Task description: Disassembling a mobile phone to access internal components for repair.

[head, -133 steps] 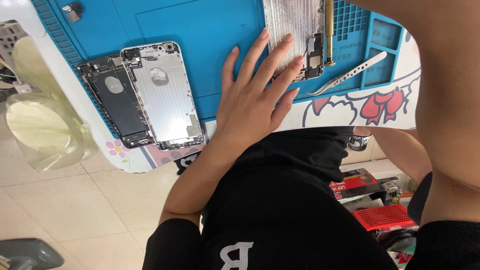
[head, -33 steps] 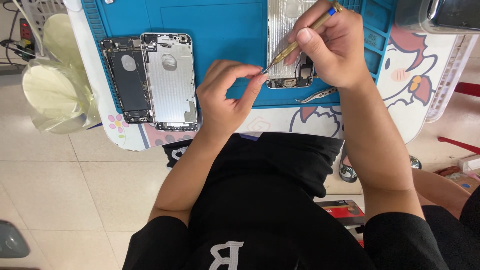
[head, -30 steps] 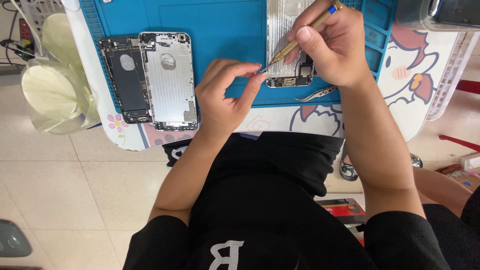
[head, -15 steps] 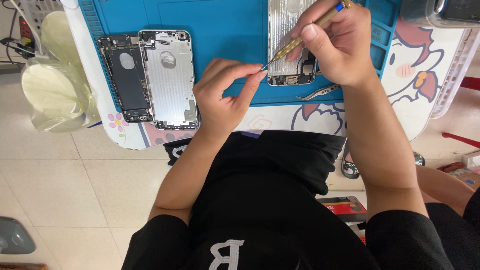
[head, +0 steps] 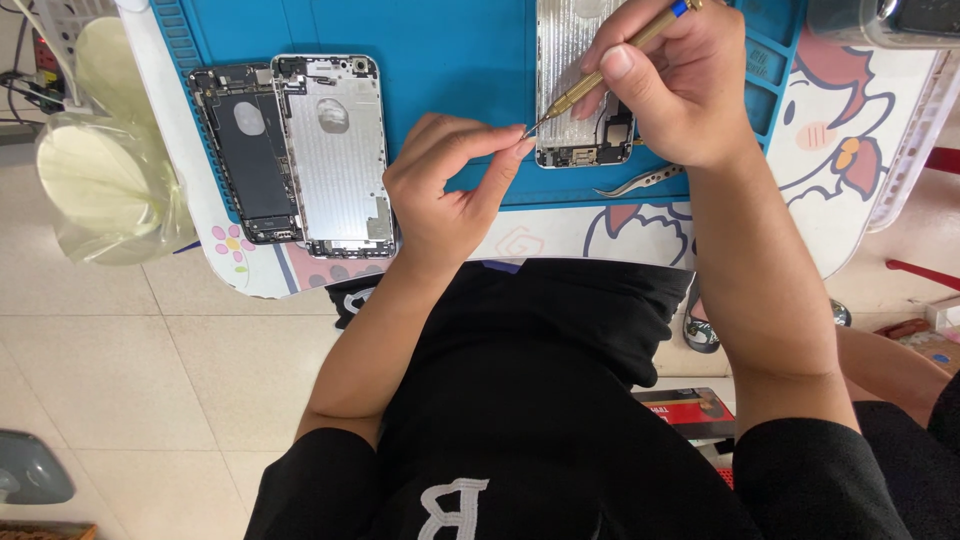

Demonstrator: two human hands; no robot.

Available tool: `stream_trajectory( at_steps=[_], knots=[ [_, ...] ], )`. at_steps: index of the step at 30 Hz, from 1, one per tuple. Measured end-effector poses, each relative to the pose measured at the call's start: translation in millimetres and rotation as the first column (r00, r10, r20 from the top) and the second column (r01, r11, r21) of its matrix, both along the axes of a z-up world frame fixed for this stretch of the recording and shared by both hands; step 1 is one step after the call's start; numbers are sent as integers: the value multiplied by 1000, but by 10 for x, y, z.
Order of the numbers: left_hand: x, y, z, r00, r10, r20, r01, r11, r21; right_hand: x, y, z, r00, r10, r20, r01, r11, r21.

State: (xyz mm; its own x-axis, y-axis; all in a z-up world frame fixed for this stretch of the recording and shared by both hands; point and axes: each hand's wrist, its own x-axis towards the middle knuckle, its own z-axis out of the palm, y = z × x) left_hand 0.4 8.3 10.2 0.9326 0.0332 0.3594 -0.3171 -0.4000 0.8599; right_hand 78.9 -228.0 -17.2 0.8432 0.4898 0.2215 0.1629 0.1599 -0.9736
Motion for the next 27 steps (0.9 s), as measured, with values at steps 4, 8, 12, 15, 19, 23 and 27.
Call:
stream_trajectory(
  at_steps=[4,8,12,15,19,23,27],
  knots=[
    [-5,0,-19,1000,-6,5,6,1000,7,9,1,3,1000,12,1,-12,1000,12],
    [-3,-2,-18,1000,0,4,0,1000,0,26,-6,-1,999,25,37,-25,1000,0],
    [-15,2,-36,1000,1,5,-1,1000,7,20,-15,-14,999,28,33,-28,1000,2],
    [-5,-5,102,997,-6,-76,6,1000,-1,26,-31,-48,999,21,38,-21,1000,5],
    [-26,6,13,997,-20,-69,21,1000,11,38,15,-55,1000,-23,-17,24,998,58],
    [-29,-12,20,989,-134,-66,144,974,178,70,-51,-113,975,-219,-28,221,974,47],
    [-17,-119,57,940,-260,-221,335,828,450,112,-436,-396,907,-421,31,420,891,-176]
  ],
)
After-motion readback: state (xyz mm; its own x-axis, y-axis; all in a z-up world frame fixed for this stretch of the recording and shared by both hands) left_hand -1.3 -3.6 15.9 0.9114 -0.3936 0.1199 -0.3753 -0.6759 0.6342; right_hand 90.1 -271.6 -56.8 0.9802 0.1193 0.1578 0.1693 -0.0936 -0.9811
